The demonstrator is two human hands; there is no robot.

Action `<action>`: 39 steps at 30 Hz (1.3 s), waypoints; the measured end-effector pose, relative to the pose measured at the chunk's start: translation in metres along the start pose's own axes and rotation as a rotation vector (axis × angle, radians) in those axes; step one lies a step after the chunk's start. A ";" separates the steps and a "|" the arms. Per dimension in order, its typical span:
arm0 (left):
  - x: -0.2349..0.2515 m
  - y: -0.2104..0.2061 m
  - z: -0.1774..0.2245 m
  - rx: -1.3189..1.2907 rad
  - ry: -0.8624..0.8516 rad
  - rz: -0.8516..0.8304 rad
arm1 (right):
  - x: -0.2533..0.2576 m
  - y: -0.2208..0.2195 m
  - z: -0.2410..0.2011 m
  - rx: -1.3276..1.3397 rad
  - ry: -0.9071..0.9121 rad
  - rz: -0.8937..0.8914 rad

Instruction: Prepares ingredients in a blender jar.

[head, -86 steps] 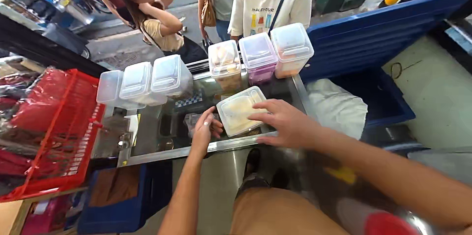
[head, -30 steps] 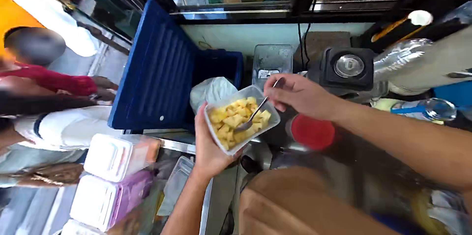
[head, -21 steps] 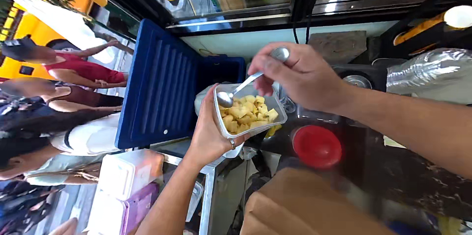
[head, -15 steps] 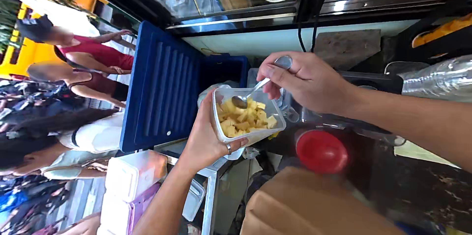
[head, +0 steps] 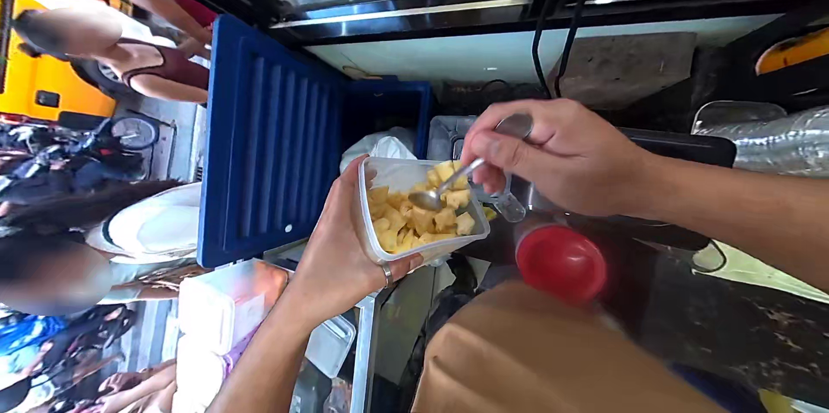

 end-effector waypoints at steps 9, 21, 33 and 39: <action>-0.001 0.002 0.001 0.029 0.018 -0.001 | 0.001 0.011 0.023 -0.081 0.060 -0.075; 0.002 0.002 0.002 0.011 -0.007 -0.008 | -0.007 0.031 0.026 -0.023 0.087 -0.237; -0.001 -0.002 0.014 0.135 0.084 0.000 | -0.008 0.002 0.036 -0.209 0.110 -0.136; -0.006 -0.002 0.008 0.152 0.023 0.017 | 0.002 0.034 0.015 0.069 -0.006 -0.035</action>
Point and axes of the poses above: each hand's wrist, its own x-axis towards the middle knuckle, its own y-axis out of the back of the hand, z = x × y, the point moved 3 cm from there along x, towards the middle knuckle, and after that the axes turned 2 degrees about z, right-handed, at the moved point
